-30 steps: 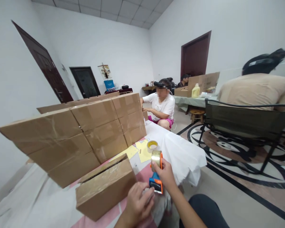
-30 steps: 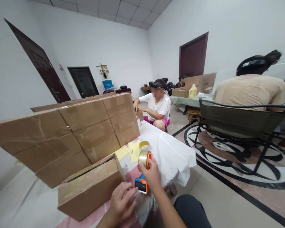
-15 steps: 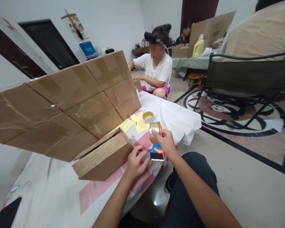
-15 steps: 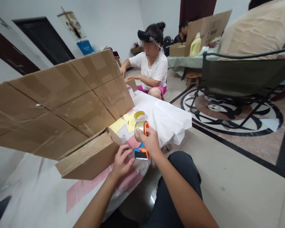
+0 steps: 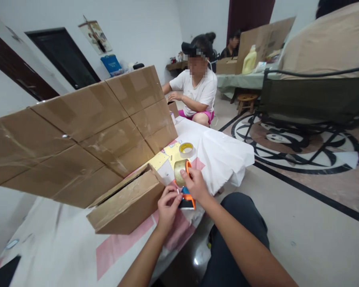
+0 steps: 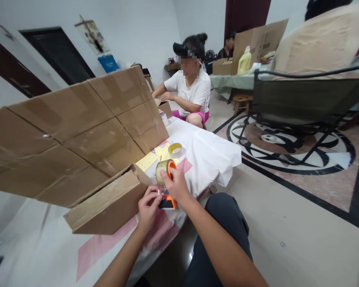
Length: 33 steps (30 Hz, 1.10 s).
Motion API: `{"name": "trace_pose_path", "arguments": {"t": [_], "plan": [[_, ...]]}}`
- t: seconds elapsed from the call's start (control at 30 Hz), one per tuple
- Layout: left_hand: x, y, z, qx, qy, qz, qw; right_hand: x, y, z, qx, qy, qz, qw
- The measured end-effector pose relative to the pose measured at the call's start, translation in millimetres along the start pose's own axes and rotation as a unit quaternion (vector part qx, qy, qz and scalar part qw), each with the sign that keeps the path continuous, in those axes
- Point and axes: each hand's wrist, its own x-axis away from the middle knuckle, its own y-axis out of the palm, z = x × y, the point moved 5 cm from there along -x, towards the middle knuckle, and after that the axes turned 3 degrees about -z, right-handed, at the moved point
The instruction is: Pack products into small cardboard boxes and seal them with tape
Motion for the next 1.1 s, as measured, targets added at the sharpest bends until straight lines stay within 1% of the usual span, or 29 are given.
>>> {"name": "trace_pose_path", "arguments": {"t": [0.1, 0.2, 0.27, 0.4, 0.5, 0.57, 0.63, 0.7, 0.77, 0.87, 0.97, 1.03, 1.1], "plan": [[4, -0.5, -1, 0.029, -0.014, 0.030, 0.999, 4, -3, -4, 0.039, -0.042, -0.002, 0.998], [9, 0.4, -2, 0.059, -0.031, 0.052, 0.996, 7, -5, -9, 0.112, -0.114, 0.003, 0.987], [11, 2.4, -2, 0.070, -0.036, 0.058, 0.995, 6, -6, -9, 0.133, -0.132, 0.006, 0.982], [12, 8.4, -8, 0.103, -0.078, 0.053, 0.990, 0, -9, -2, 0.112, -0.110, 0.040, 0.987], [10, 11.4, -11, 0.120, -0.099, 0.039, 0.987, -6, -13, -2, 0.121, -0.121, 0.055, 0.984], [8, 13.4, -11, 0.125, -0.104, 0.024, 0.986, -10, -19, -1, 0.123, -0.126, 0.067, 0.982], [7, 16.9, -8, 0.129, -0.112, 0.000, 0.985, -14, -27, 2, 0.107, -0.108, 0.089, 0.984], [7, 22.1, -2, 0.133, -0.119, -0.031, 0.983, -17, -35, 10, 0.065, -0.066, 0.113, 0.989], [8, 28.2, 4, 0.137, -0.125, -0.061, 0.981, -20, -45, 18, -0.001, -0.021, 0.144, 0.989], [13, 36.4, 11, 0.149, -0.137, -0.088, 0.975, -24, -60, 27, -0.096, 0.021, 0.201, 0.975], [20, 41.9, 15, 0.165, -0.156, -0.098, 0.969, -27, -76, 33, -0.145, 0.030, 0.247, 0.958], [24, 43.7, 16, 0.170, -0.165, -0.102, 0.966, -28, -83, 34, -0.151, 0.021, 0.244, 0.958], [25, 44.4, 17, 0.164, -0.164, -0.110, 0.966, -27, -85, 33, -0.139, 0.015, 0.218, 0.966]]}}
